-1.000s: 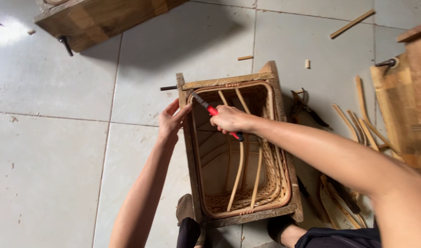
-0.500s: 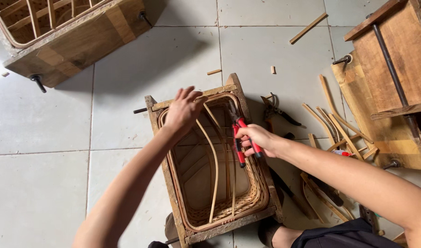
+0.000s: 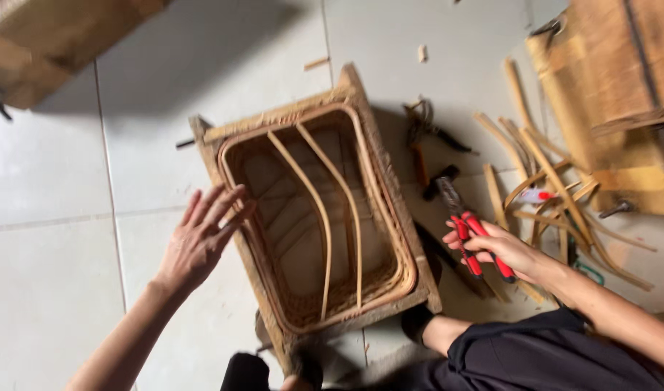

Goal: The person applies glue to the rim of a rectangular basket frame, then inserts and secures thin bamboo strips into the frame using a hammer and pliers. The person repeatedly adjusts and trims the strips to fit the basket's edge.

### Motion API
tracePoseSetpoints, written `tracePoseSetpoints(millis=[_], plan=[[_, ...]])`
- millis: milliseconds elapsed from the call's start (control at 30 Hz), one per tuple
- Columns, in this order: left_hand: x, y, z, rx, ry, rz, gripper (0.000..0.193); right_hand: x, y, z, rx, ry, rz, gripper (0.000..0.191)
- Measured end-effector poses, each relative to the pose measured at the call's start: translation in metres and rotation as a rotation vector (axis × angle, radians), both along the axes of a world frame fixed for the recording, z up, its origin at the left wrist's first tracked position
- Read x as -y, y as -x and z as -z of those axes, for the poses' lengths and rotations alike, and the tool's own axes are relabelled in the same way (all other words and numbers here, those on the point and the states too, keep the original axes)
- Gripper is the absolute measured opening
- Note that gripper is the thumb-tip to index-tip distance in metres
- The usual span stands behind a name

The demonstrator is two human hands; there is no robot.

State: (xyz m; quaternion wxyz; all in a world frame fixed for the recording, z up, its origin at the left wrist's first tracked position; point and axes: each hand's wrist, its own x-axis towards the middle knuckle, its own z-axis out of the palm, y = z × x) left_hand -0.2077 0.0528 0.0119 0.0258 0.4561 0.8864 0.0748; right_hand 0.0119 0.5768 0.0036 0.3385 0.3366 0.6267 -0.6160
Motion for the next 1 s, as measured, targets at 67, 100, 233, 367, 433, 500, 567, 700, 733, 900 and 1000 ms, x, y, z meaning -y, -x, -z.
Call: tracePoseSetpoints(millis=[67,100,233,367,433,500,567,700,733,900,1000], plan=[[0.012,-0.021,0.008,0.073,-0.014,0.064,0.062,-0.006,-0.042,0.037,-0.012,-0.004,0.037,0.063],[0.015,-0.033,0.013,0.085,-0.004,0.075,0.062,-0.006,-0.063,0.054,0.031,-0.057,0.076,0.060],[0.026,-0.081,0.027,0.046,0.095,0.050,0.072,0.004,-0.120,0.096,0.156,-0.091,0.261,0.047],[0.032,-0.134,0.030,0.348,-0.268,-0.302,0.079,0.019,-0.135,0.105,0.352,-0.034,0.574,0.033],[0.031,-0.156,0.036,0.671,-0.473,-0.709,0.086,0.022,-0.132,0.108,0.274,0.020,0.525,0.033],[0.027,-0.167,0.049,1.177,-0.620,-0.873,0.102,0.026,-0.128,0.111,0.193,0.065,0.492,0.034],[0.023,-0.179,0.059,1.440,-0.725,-0.923,0.105,0.031,-0.124,0.113,0.104,0.104,0.471,0.035],[0.015,-0.192,0.065,1.377,-0.856,-0.822,0.093,0.043,-0.124,0.108,0.256,0.147,0.458,0.048],[0.011,-0.194,0.065,1.343,-0.876,-0.790,0.093,0.044,-0.125,0.106,0.236,0.131,0.425,0.049],[-0.009,-0.204,0.070,1.040,-0.261,-1.041,0.083,0.035,-0.129,0.102,0.142,0.065,0.159,0.048],[-0.012,-0.205,0.080,0.947,-0.204,-1.012,0.079,0.031,-0.131,0.108,0.117,0.065,0.082,0.053]])
